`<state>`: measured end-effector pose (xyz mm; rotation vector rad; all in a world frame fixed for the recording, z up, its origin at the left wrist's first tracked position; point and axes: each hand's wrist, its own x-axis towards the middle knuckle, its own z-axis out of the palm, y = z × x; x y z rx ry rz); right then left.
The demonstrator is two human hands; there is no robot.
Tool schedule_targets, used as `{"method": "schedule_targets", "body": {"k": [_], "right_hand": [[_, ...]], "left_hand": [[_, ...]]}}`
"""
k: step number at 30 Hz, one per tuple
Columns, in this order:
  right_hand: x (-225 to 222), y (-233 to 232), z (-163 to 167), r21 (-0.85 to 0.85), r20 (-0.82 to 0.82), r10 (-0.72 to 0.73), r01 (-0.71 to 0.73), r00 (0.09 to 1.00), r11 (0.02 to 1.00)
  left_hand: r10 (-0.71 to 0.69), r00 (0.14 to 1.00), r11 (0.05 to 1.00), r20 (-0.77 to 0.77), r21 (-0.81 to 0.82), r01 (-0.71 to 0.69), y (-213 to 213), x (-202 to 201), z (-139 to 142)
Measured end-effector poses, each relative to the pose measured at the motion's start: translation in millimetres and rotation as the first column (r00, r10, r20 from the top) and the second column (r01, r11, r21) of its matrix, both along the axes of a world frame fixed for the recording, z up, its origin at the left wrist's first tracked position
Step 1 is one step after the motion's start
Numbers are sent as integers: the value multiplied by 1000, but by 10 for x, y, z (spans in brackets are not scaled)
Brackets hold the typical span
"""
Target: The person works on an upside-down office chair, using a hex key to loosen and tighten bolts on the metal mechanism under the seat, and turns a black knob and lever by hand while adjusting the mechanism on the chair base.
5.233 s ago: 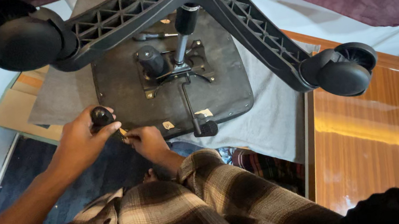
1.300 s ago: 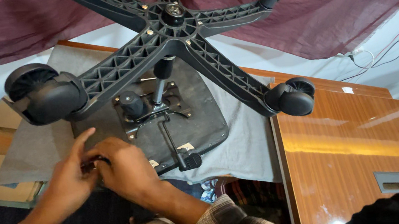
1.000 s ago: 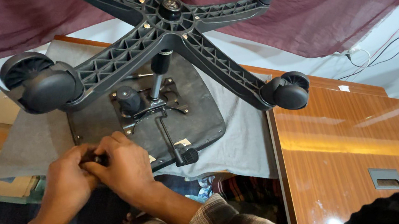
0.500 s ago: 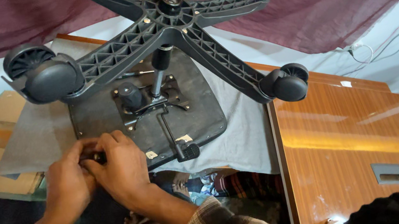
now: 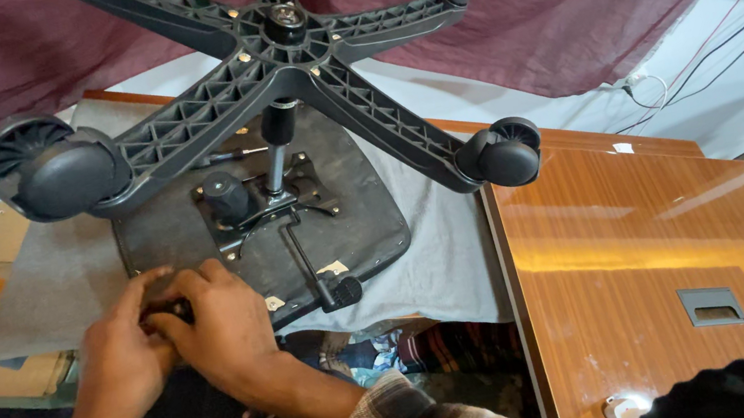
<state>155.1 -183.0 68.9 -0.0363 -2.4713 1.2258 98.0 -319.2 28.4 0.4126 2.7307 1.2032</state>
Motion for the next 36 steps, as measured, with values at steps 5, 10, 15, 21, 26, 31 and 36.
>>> {"method": "schedule_targets", "body": {"k": [5,10,15,21,26,31,36], "right_hand": [[21,21,-23,-65,-169,92,-104,981,992],[-5,-22,-14,12,47,4,-5,999,1000],[7,-13,-69,-102,-36,43,-46,998,994],[-63,55,-124,40,-10,-17,17,1000,999],[-115,26,-53,13,69,-58,57,996,998],[-106,105,-51,-90,-36,167,-169,985,981],[-130,108,-39,22,105,42,-44,994,999]], "left_hand": [[-41,998,988,54,149,32,-1,-72,-60],[-71,991,996,-117,43,76,-10,-21,-94],[-111,991,984,-73,131,120,-5,-65,-26],[-207,978,941,-28,268,207,92,-65,30],[-77,997,996,14,-46,78,97,-69,93],[-57,991,994,120,99,45,13,-143,61],[-243,970,934,-12,267,237,-14,-158,-118]]}}
